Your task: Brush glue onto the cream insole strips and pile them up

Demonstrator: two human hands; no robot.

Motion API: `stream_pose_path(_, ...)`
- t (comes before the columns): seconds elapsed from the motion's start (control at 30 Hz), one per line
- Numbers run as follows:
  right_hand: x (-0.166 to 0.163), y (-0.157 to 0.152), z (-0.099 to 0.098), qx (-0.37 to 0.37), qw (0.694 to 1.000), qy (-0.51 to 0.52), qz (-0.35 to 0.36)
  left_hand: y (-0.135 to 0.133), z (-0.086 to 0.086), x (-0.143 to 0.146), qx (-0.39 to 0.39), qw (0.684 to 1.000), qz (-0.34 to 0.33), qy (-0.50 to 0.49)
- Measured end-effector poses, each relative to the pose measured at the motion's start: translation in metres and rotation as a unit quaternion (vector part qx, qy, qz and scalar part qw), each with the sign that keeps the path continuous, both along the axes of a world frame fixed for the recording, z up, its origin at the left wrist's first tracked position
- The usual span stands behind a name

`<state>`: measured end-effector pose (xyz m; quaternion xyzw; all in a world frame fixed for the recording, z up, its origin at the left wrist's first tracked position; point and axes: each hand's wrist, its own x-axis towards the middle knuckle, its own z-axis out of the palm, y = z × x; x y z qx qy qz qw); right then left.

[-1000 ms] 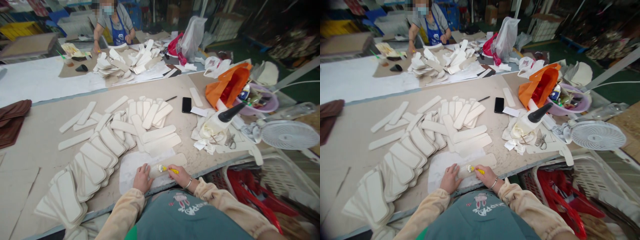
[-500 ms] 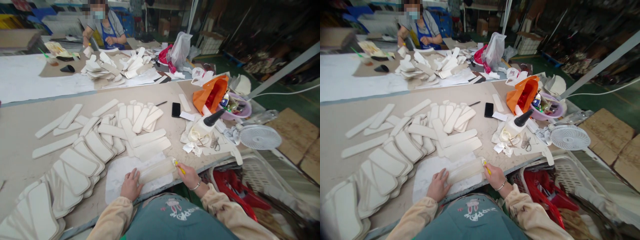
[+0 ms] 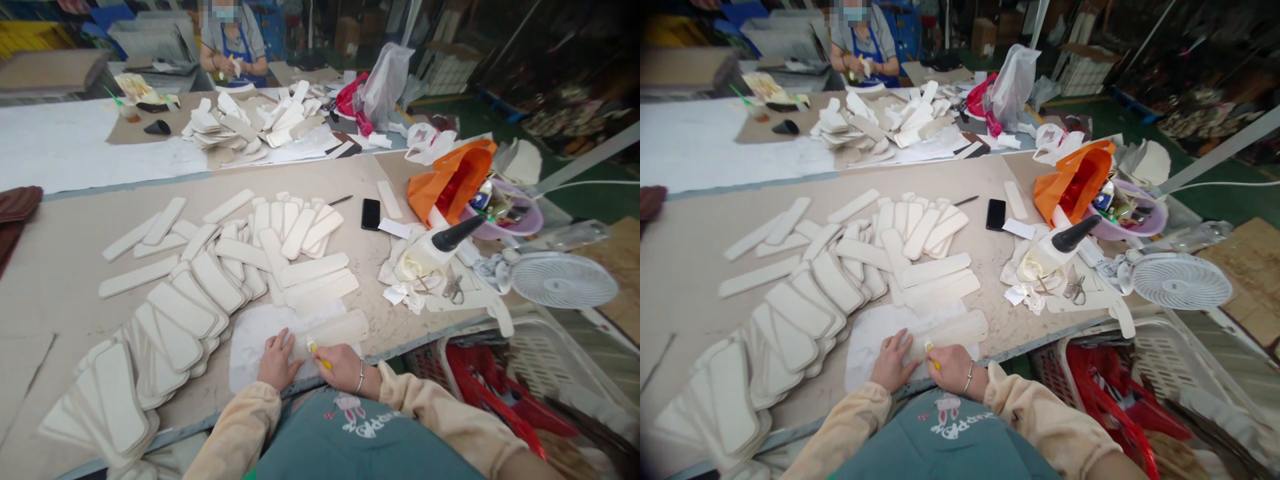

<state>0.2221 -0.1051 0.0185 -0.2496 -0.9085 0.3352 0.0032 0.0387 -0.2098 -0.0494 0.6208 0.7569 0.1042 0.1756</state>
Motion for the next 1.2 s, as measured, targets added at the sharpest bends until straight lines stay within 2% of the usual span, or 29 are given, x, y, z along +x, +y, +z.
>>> stream_pose_path(0.1,-0.007,-0.002,-0.002,-0.112,0.99,0.071,-0.047,0.0,0.002,0.001,-0.001,1.0,0.0,-0.002)
stream_pose_path(0.17,-0.006,-0.002,-0.005,-0.171,0.978,0.083,-0.091,0.0,0.002,0.001,-0.004,1.0,0.001,-0.003)
stream_pose_path(0.3,0.013,0.007,-0.013,-0.233,0.953,0.057,-0.188,0.0,0.003,0.003,-0.019,1.0,0.01,-0.001)
stream_pose_path(0.4,0.04,0.021,-0.013,-0.212,0.943,0.049,-0.25,0.001,0.005,0.003,-0.03,1.0,0.01,0.003)
stream_pose_path(0.53,0.068,0.032,-0.003,-0.127,0.951,0.035,-0.281,0.001,0.005,0.003,-0.02,1.0,0.001,0.004)
stream_pose_path(0.6,0.068,0.028,0.0,-0.137,0.954,0.055,-0.261,0.001,0.005,0.003,-0.015,1.0,-0.001,0.005)
stream_pose_path(0.73,0.039,0.01,-0.003,-0.258,0.946,0.091,-0.171,0.001,0.003,0.002,-0.016,1.0,-0.002,0.009)
stream_pose_path(0.87,0.019,0.004,-0.011,-0.254,0.956,0.084,-0.118,0.001,0.001,0.002,-0.024,1.0,-0.004,0.01)
stream_pose_path(0.97,0.032,0.013,-0.015,-0.226,0.961,0.066,-0.143,0.001,0.001,0.003,-0.031,0.999,0.0,0.012)
stream_pose_path(1.07,0.061,0.028,-0.016,-0.195,0.96,0.051,-0.194,0.001,0.002,0.004,-0.04,0.999,0.007,0.011)
stream_pose_path(1.2,0.099,0.049,-0.011,-0.106,0.961,0.024,-0.253,0.001,0.001,0.004,-0.037,0.999,0.012,0.007)
